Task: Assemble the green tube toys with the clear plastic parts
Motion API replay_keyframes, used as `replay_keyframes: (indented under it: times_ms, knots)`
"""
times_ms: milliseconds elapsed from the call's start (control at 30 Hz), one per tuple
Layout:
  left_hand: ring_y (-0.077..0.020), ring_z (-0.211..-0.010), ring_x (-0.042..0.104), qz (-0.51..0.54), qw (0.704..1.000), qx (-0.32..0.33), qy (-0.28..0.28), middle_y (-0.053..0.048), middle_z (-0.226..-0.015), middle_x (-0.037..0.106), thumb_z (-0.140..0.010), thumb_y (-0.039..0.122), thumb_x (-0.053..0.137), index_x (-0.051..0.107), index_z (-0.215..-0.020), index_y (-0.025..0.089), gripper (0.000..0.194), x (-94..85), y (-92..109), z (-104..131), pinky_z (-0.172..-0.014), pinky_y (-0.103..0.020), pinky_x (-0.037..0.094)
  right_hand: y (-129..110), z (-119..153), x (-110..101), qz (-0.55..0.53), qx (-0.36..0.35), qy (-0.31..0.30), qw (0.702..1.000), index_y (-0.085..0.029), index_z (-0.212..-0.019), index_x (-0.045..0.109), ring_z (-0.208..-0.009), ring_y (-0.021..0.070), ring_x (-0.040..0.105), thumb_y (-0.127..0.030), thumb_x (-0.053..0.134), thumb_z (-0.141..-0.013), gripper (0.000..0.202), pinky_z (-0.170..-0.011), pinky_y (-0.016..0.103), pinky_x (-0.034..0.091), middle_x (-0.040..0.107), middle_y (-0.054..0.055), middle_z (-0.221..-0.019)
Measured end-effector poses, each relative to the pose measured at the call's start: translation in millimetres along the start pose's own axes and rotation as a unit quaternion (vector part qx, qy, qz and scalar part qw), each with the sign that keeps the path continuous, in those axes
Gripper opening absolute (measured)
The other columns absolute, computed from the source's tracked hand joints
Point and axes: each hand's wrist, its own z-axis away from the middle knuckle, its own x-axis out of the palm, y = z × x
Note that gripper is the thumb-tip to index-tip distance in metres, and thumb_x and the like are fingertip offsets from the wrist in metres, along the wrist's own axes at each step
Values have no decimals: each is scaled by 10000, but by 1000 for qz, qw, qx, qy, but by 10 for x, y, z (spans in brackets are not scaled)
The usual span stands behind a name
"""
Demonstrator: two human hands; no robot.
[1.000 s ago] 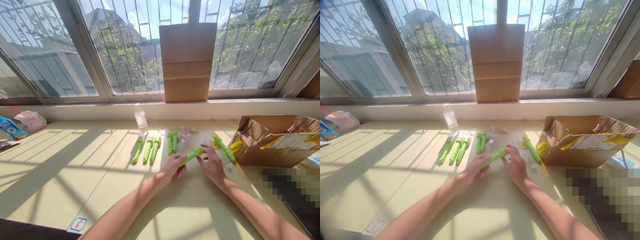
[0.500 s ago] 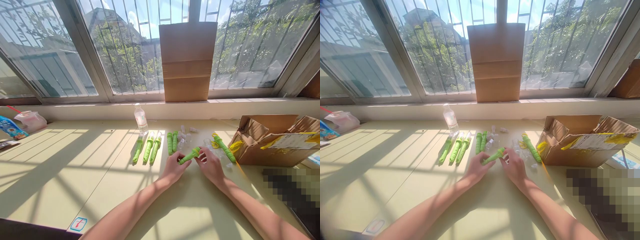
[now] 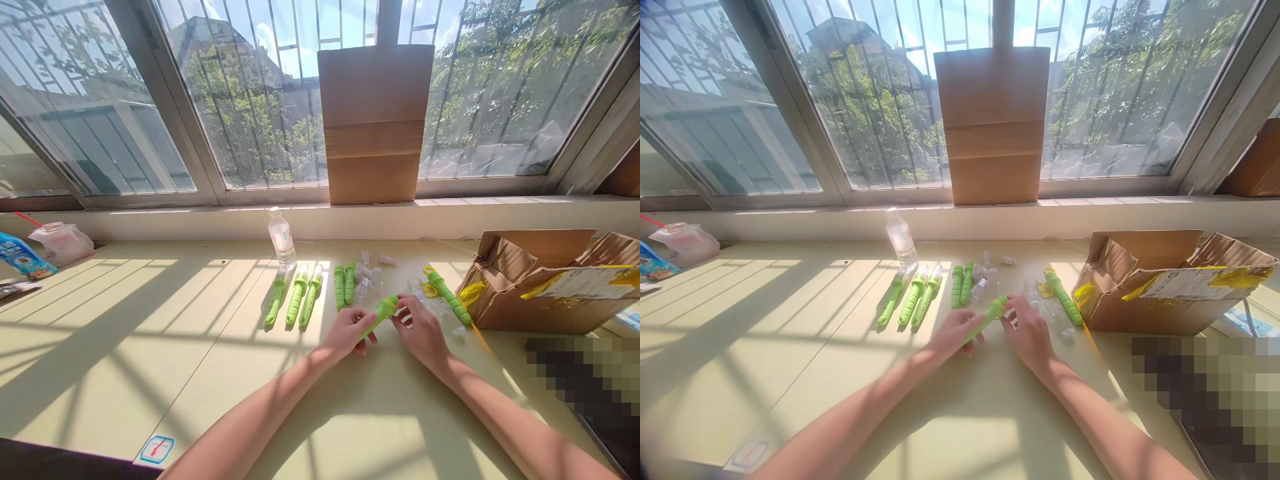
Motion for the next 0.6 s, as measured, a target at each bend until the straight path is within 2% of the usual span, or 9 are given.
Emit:
replay_keyframes:
  times_ms: [133,233,367,467,600]
  knots:
    - [-87,-371,499,14,999,-11,-39,-40,-673,707,-860,562,569,602,-865,172,391,-49,13,-15,-407,-216,377,-9,-7,-5,-4,1,3,1000,-223,-890,529,-635,143,659,-285,517,-891,63,-535,298,533,675,79,-1104]
    - [-92,-361,497,38,998,-14,-55,-40,-624,689,-876,575,526,570,-835,173,406,-50,8,-27,-399,-216,360,-22,-14,-16,1,13,8,1000,-219,-796,533,-639,146,653,-373,525,-916,195,-537,299,535,683,84,-1075]
    - [-91,-340,491,65,997,-12,-31,-51,-637,691,-889,615,481,548,-868,174,446,5,-21,-37,-375,-218,323,-50,-10,-23,-1,22,14,1000,-213,-703,533,-621,141,632,-460,540,-917,327,-540,301,539,691,85,-1037]
    - [-94,-386,525,84,996,10,-11,-45,-727,708,-870,629,519,505,-952,195,442,46,-58,-44,-368,-207,339,-73,0,-19,-10,21,3,1000,-212,-720,566,-598,136,624,-450,539,-921,313,-540,310,545,694,82,-1028]
    - [-98,-481,576,102,994,36,1,-45,-899,697,-840,614,577,456,-1016,213,455,62,-80,-40,-373,-198,395,-103,2,-29,-19,7,-23,1000,-247,-748,591,-638,175,653,-395,503,-947,263,-550,339,558,699,60,-910]
